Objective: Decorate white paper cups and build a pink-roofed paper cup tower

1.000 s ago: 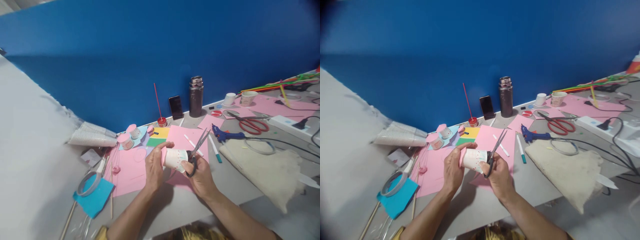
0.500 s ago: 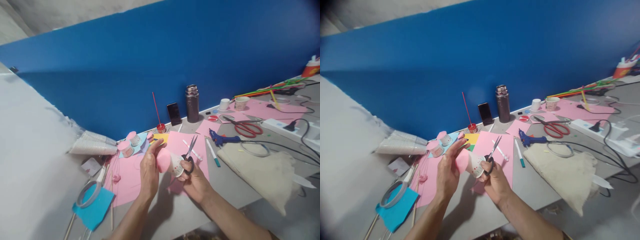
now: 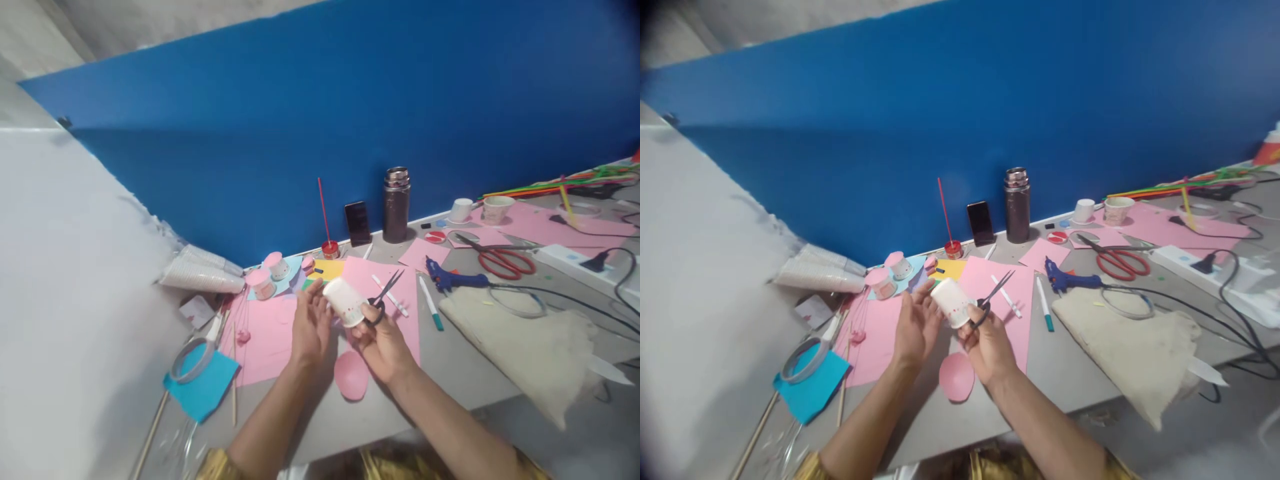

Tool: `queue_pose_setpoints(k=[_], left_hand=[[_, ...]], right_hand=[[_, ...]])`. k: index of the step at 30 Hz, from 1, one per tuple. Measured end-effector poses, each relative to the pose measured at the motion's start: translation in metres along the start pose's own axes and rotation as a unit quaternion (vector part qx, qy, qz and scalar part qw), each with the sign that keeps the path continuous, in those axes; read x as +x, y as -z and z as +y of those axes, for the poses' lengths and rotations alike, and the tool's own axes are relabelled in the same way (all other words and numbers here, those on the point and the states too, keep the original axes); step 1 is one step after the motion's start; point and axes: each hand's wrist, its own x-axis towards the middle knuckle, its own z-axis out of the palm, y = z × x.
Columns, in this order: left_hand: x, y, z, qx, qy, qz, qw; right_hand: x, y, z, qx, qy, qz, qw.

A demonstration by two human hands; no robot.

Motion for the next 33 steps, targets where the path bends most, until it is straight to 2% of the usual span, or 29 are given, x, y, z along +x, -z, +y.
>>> queue_pose_setpoints(k=[3, 5, 8, 10, 12, 14, 18, 20, 22, 24, 26, 27, 28, 31, 33], left_hand=[[-0.001, -0.002, -0.005, 0.015, 0.04, -0.084, 0.996], [-0.006, -0.002, -0.006, 0.065, 0.037, -0.136, 0.988], [-0.011, -0.001, -0.003, 0.14, 0.002, -0.146, 0.979], [-0.011, 0.002, 0.002, 0.189, -0.042, -0.127, 0.973], [-0.009, 0.004, 0.008, 0.236, -0.101, -0.091, 0.962], [-0.007, 0.007, 0.013, 0.284, -0.148, -0.055, 0.946], [0.0, 0.011, 0.018, 0.34, -0.171, -0.027, 0.924], [0.006, 0.015, 0.018, 0.339, -0.177, -0.015, 0.924], [0.014, 0.02, 0.019, 0.339, -0.188, 0.005, 0.922], [0.021, 0.025, 0.02, 0.327, -0.19, 0.018, 0.925], [0.028, 0.031, 0.022, 0.309, -0.168, 0.025, 0.936], [0.03, 0.033, 0.023, 0.313, -0.156, 0.028, 0.936], [0.032, 0.035, 0.024, 0.333, -0.142, 0.025, 0.932], [0.034, 0.041, 0.022, 0.411, -0.101, 0.001, 0.906], [0.035, 0.045, 0.02, 0.454, -0.081, -0.015, 0.887]], right_hand=[[0.003, 0.002, 0.002, -0.032, 0.035, 0.013, 0.999], [0.001, 0.003, 0.004, -0.063, 0.042, -0.005, 0.997], [-0.002, 0.005, 0.002, -0.142, 0.061, -0.039, 0.987], [-0.004, 0.007, -0.006, -0.241, 0.093, -0.04, 0.965], [-0.003, 0.012, -0.022, -0.37, 0.132, -0.026, 0.919], [-0.002, 0.02, -0.042, -0.482, 0.18, -0.016, 0.858], [0.0, 0.041, -0.077, -0.65, 0.318, -0.008, 0.69], [-0.002, 0.05, -0.086, -0.7, 0.353, -0.013, 0.621], [-0.008, 0.057, -0.089, -0.739, 0.345, -0.025, 0.578], [-0.016, 0.063, -0.089, -0.768, 0.329, -0.036, 0.548], [-0.027, 0.069, -0.09, -0.785, 0.317, -0.044, 0.531], [-0.032, 0.072, -0.091, -0.789, 0.303, -0.046, 0.533], [-0.038, 0.074, -0.092, -0.789, 0.283, -0.047, 0.544], [-0.052, 0.079, -0.098, -0.763, 0.217, -0.037, 0.608], [-0.058, 0.08, -0.1, -0.742, 0.198, -0.021, 0.64]])
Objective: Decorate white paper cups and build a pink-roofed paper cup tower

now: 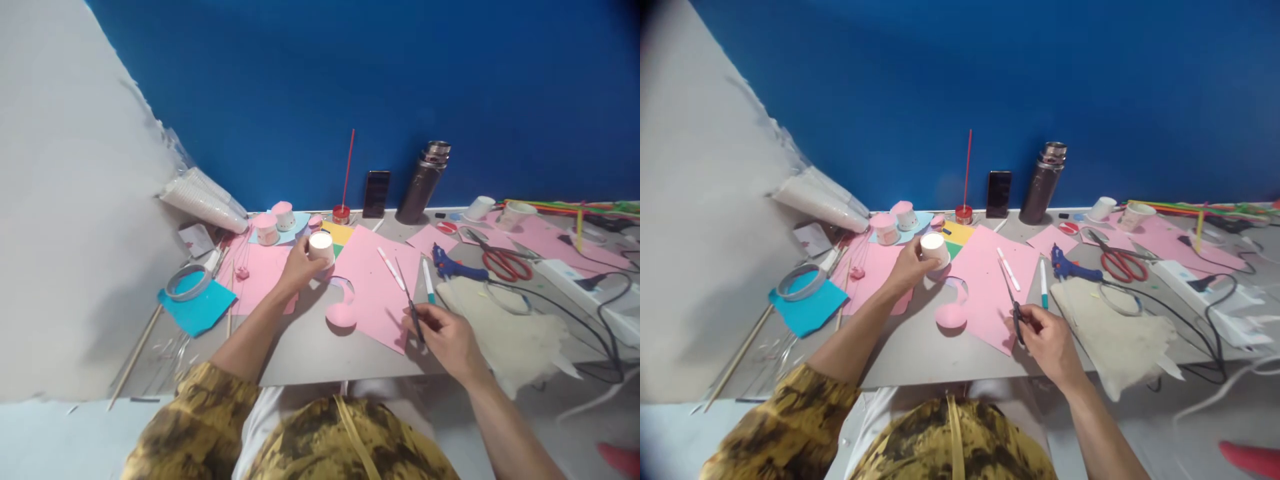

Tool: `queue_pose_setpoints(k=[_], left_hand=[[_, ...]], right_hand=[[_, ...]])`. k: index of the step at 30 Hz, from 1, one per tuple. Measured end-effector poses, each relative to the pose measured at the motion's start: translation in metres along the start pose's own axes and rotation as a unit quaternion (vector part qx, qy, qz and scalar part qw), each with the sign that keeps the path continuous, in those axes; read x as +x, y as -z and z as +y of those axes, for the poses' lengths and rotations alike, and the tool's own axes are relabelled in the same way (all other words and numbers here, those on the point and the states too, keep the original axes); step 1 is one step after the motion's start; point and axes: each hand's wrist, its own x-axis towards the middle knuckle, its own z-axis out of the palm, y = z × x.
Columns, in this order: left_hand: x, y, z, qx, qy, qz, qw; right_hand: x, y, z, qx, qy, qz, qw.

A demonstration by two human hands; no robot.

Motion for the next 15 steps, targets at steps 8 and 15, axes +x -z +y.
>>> queue_pose_setpoints(k=[8, 15], left_hand=[[-0.026, 0.027, -0.002, 0.133, -0.021, -0.036, 0.99], [-0.077, 0.01, 0.015, 0.272, 0.088, -0.184, 0.94]], right_hand=[[-0.002, -0.009, -0.004, 0.032, 0.007, 0.004, 0.999], [-0.003, -0.016, -0.006, 0.045, 0.002, -0.032, 0.998]])
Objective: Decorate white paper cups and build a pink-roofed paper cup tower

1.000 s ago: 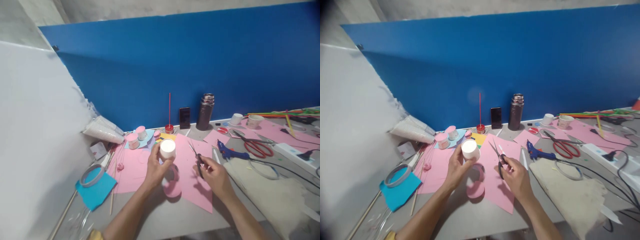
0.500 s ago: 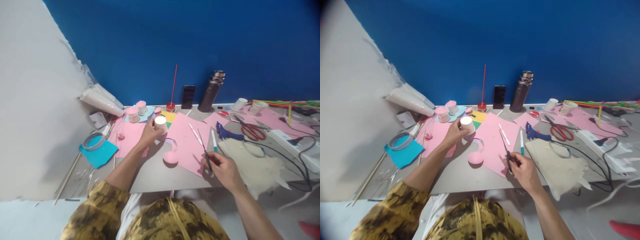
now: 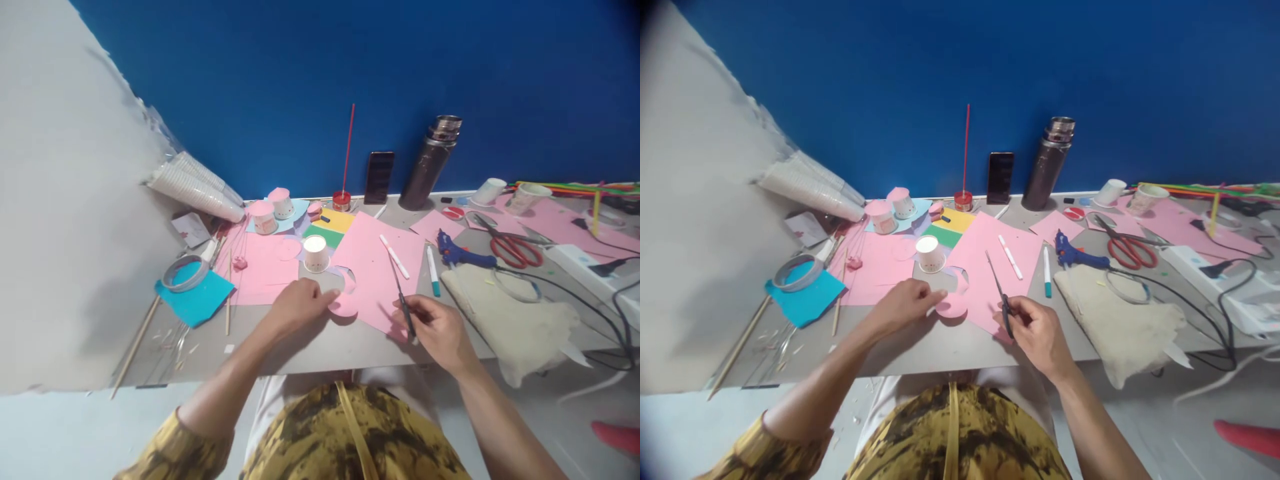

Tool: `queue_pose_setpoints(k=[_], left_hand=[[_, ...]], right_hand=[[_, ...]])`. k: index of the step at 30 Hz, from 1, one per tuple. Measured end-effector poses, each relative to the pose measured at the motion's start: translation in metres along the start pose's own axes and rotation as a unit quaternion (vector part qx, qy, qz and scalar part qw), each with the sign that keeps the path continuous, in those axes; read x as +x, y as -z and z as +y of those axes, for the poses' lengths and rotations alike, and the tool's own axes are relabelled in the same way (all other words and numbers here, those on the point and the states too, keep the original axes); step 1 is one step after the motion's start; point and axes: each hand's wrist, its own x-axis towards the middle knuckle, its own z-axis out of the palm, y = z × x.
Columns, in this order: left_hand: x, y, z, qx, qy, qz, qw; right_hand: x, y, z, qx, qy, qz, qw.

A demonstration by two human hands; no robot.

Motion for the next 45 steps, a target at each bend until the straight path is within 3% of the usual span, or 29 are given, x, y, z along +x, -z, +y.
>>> queue_pose_setpoints(k=[5, 9, 13, 15, 17, 19, 20, 22, 24, 26, 28, 30, 32, 34, 37, 39, 42, 45], left_hand=[[0.0, -0.026, 0.009, 0.016, -0.038, 0.013, 0.999], [-0.009, -0.021, 0.017, -0.028, -0.068, 0.02, 0.997], [-0.02, -0.014, 0.03, -0.053, -0.085, 0.063, 0.993], [-0.022, -0.014, 0.031, -0.082, -0.11, 0.136, 0.981], [-0.022, -0.015, 0.029, -0.118, -0.163, 0.247, 0.948], [-0.022, -0.015, 0.025, -0.16, -0.209, 0.331, 0.906], [-0.023, -0.015, 0.024, -0.191, -0.216, 0.345, 0.893], [-0.024, -0.012, 0.023, -0.28, -0.193, 0.317, 0.885], [-0.025, -0.008, 0.025, -0.386, -0.147, 0.25, 0.876], [-0.026, -0.006, 0.027, -0.463, -0.113, 0.199, 0.856], [-0.027, -0.007, 0.028, -0.481, -0.117, 0.217, 0.841], [-0.027, -0.011, 0.027, -0.426, -0.169, 0.312, 0.832], [-0.028, -0.017, 0.024, -0.318, -0.248, 0.423, 0.811], [-0.029, -0.023, 0.02, -0.217, -0.314, 0.494, 0.781], [-0.029, -0.031, 0.018, -0.143, -0.347, 0.527, 0.763], [-0.028, -0.035, 0.018, -0.125, -0.344, 0.53, 0.765], [-0.026, -0.041, 0.019, -0.115, -0.339, 0.523, 0.774], [-0.025, -0.046, 0.017, -0.106, -0.357, 0.512, 0.774]], right_hand=[[0.005, -0.006, -0.004, 0.025, -0.02, -0.014, 0.999], [0.007, -0.013, -0.016, 0.097, -0.054, -0.038, 0.993], [0.011, -0.023, -0.03, 0.114, -0.038, -0.024, 0.992], [0.011, -0.026, -0.034, 0.12, -0.035, -0.007, 0.992], [0.01, -0.027, -0.034, 0.114, -0.025, -0.016, 0.993], [0.009, -0.026, -0.033, 0.061, 0.024, -0.022, 0.998], [0.008, -0.024, -0.033, 0.024, 0.061, -0.016, 0.998], [0.01, -0.019, -0.034, -0.037, 0.131, 0.012, 0.991], [0.013, -0.013, -0.036, -0.052, 0.151, 0.025, 0.987], [0.016, -0.009, -0.038, -0.013, 0.105, 0.011, 0.994], [0.017, -0.009, -0.041, 0.081, 0.03, -0.029, 0.996], [0.016, -0.016, -0.045, 0.214, -0.034, -0.086, 0.972], [0.014, -0.028, -0.05, 0.345, -0.076, -0.127, 0.927], [0.013, -0.042, -0.056, 0.445, -0.11, -0.145, 0.877], [0.016, -0.059, -0.067, 0.538, -0.155, -0.165, 0.812], [0.02, -0.066, -0.072, 0.569, -0.164, -0.161, 0.79], [0.023, -0.071, -0.078, 0.58, -0.166, -0.134, 0.786], [0.025, -0.07, -0.083, 0.562, -0.17, -0.113, 0.802]])
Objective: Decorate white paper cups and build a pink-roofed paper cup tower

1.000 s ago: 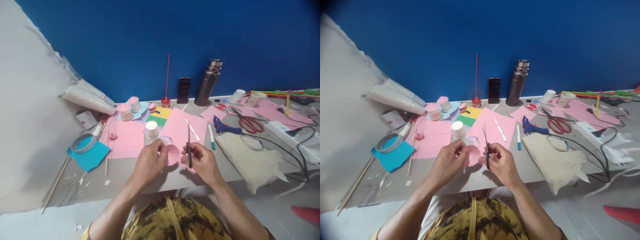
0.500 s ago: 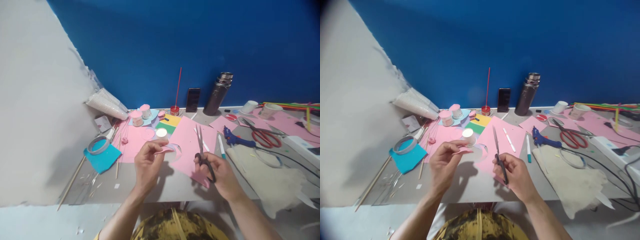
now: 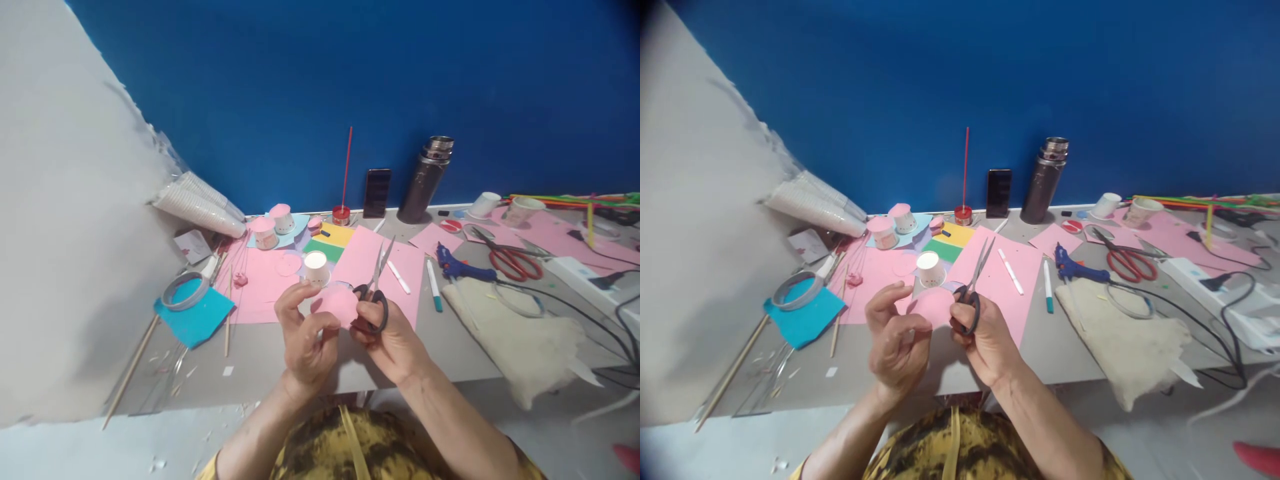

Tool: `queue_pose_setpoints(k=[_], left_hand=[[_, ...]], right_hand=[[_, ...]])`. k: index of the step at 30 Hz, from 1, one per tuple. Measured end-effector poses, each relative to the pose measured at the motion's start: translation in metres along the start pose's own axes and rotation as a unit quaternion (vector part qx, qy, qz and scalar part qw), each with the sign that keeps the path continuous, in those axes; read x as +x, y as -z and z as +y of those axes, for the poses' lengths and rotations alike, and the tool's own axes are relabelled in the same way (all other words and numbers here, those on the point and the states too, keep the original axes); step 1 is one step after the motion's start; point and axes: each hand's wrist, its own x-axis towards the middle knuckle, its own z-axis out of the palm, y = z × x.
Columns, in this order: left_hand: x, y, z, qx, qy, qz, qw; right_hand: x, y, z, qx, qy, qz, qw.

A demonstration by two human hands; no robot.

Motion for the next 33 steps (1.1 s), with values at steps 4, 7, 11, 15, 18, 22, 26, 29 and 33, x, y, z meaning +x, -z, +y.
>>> queue_pose_setpoints(k=[4, 7, 11, 15, 18, 22, 26, 29, 33], left_hand=[[0.003, 0.01, -0.007, -0.1, 0.164, -0.014, 0.981], [0.015, 0.022, -0.011, -0.342, 0.46, -0.124, 0.81], [0.024, 0.025, -0.005, -0.506, 0.631, -0.174, 0.561], [0.021, 0.016, 0.003, -0.54, 0.632, -0.122, 0.542], [0.021, 0.015, 0.0, -0.555, 0.623, -0.099, 0.542], [0.026, 0.013, -0.004, -0.576, 0.645, -0.023, 0.502], [0.033, 0.005, 0.003, -0.568, 0.697, 0.081, 0.43], [0.038, 0.001, 0.012, -0.553, 0.717, 0.12, 0.407], [0.042, 0.003, 0.018, -0.539, 0.723, 0.116, 0.416]], right_hand=[[-0.002, -0.001, -0.01, -0.058, 0.021, 0.036, 0.997], [-0.003, 0.003, -0.019, -0.116, 0.035, 0.034, 0.992], [0.0, 0.009, -0.022, -0.18, 0.031, -0.03, 0.983], [0.003, 0.015, -0.02, -0.209, 0.036, -0.048, 0.976], [0.001, 0.027, -0.021, -0.234, 0.068, -0.082, 0.966], [-0.007, 0.045, -0.019, -0.272, 0.075, -0.134, 0.95], [-0.015, 0.047, -0.01, -0.32, 0.042, -0.144, 0.936], [-0.016, 0.042, -0.004, -0.349, 0.03, -0.132, 0.927], [-0.016, 0.039, -0.002, -0.348, 0.03, -0.133, 0.927]])
